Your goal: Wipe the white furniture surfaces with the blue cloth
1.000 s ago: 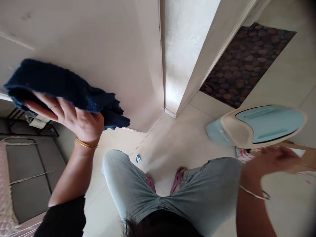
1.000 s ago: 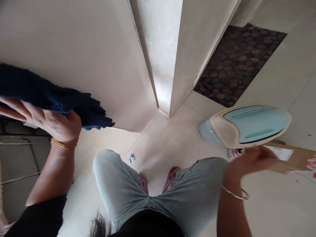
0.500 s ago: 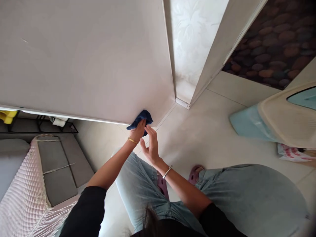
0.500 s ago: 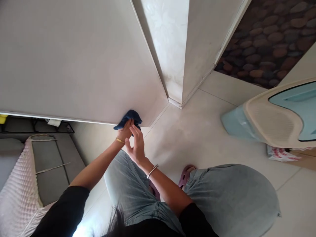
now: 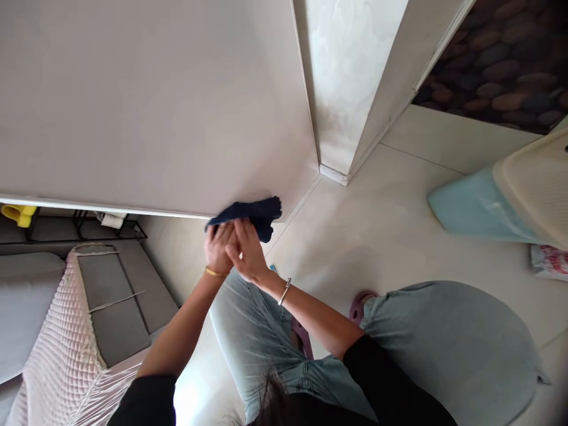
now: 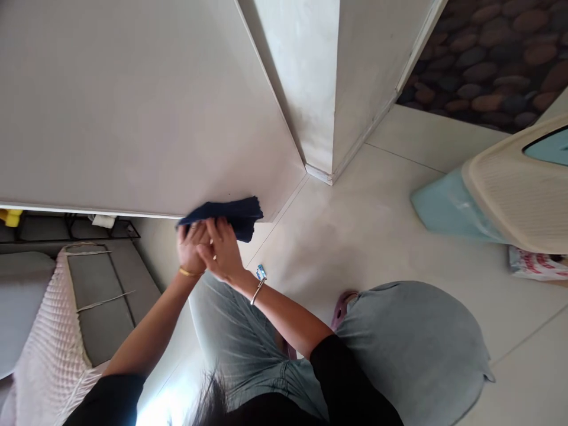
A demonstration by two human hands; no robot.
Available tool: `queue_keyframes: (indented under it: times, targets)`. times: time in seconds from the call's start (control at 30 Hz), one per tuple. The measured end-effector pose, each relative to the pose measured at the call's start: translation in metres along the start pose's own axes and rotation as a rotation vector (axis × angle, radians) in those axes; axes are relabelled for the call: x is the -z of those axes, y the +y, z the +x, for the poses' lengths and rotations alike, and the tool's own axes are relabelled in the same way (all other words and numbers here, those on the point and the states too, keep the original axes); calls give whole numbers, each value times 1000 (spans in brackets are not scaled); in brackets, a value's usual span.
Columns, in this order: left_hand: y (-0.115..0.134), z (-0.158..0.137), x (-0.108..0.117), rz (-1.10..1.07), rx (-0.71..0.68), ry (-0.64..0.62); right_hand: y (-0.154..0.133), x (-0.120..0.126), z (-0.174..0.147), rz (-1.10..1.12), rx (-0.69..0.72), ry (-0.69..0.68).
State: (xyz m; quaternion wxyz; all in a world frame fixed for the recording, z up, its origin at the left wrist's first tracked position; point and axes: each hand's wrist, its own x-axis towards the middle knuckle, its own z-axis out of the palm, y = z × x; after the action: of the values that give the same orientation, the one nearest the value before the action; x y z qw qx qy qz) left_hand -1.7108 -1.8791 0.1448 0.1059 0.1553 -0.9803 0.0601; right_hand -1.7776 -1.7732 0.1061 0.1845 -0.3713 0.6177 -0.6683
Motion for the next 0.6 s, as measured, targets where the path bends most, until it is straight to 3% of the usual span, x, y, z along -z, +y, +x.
queue_keyframes:
  times: [0.07, 0.13, 0.3, 0.37, 0.43, 0.6]
  targets:
    - [-7, -2, 22, 83, 31, 118, -17, -7, 6, -54, 134, 26]
    - [-7, -3, 23, 130, 70, 143, -12, -10, 9, -107, 222, 54]
    - [15, -4, -45, 77, 115, -158, 63, -9, -8, -242, 223, 135]
    - [23, -6, -64, 66, 167, -207, 78, -7, -14, -215, 208, 148]
    - [27, -8, -62, 61, 212, -171, 72, -5, -12, -164, 221, 146]
    - [20, -7, -16, 38, 462, 70, 13, 1, 18, -122, 416, 60]
